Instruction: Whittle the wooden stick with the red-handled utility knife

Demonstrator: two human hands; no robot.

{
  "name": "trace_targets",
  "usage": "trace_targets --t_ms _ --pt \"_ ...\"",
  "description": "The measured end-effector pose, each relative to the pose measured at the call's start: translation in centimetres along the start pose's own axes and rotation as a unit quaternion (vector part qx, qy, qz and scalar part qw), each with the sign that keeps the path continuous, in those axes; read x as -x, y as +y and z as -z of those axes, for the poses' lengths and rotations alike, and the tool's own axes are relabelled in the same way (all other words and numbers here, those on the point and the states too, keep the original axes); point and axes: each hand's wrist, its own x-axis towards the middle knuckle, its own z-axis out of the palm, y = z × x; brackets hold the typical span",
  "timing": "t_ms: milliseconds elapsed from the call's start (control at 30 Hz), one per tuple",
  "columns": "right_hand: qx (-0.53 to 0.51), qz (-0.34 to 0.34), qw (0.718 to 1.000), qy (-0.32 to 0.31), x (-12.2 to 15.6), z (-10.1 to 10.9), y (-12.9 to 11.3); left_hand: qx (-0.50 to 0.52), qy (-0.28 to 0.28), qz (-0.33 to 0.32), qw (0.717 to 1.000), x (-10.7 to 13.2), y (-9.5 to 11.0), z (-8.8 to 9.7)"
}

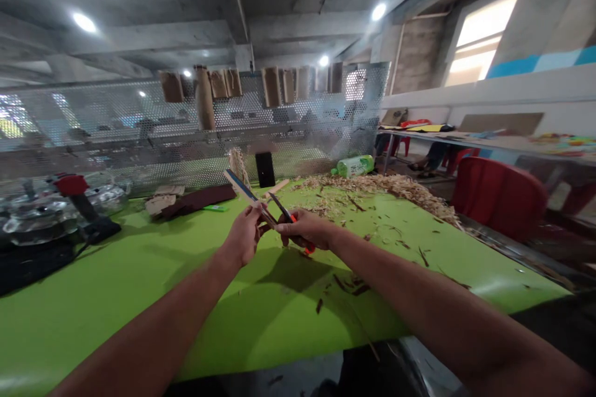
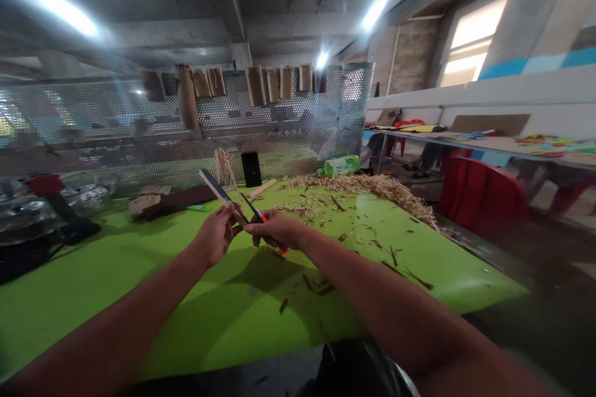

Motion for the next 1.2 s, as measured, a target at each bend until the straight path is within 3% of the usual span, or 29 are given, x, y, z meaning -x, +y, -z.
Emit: trace_targets --t_ms 67,133,233,300,433,567,667,800,1200 --pt "0.033 0.012 0.999 0.03 0.1 0.3 -0.3 0.028 0.004 0.052 0.998 -0.1 0.4 0.1" --pt "0.084 0.037 0.989 0.118 -0.1 0.8 -0.6 0.03 0.005 0.089 0.996 0.2 0.7 0.0" --pt "0.233 0.042 0.935 0.264 -0.3 1.7 -0.9 0.004 -0.033 0.106 0.994 1.0 0.7 -0.4" --pt "0.347 0.012 0.886 0.307 -0.3 1.9 -1.0 -0.012 -0.072 0.113 0.991 1.5 0.4 -0.8" --pt "0.513 -0.037 0.814 0.271 -0.1 1.1 -1.0 -0.048 -0.113 0.133 0.983 2.0 -0.3 -1.2" --pt "0.599 -0.069 0.775 0.189 0.0 -0.4 -1.2 -0.099 -0.106 0.117 0.983 1.9 -0.8 -1.4" --pt "0.623 -0.067 0.763 0.161 0.0 -1.1 -1.4 -0.134 -0.089 0.111 0.981 2.0 -1.0 -1.6" --pt "0.633 -0.081 0.751 0.168 -0.1 -1.0 -1.4 -0.161 -0.069 0.088 0.981 2.3 -1.2 -1.9" --pt "0.644 -0.08 0.735 0.197 0.0 0.4 -1.3 -0.225 -0.08 0.082 0.968 2.1 -1.6 -2.4"
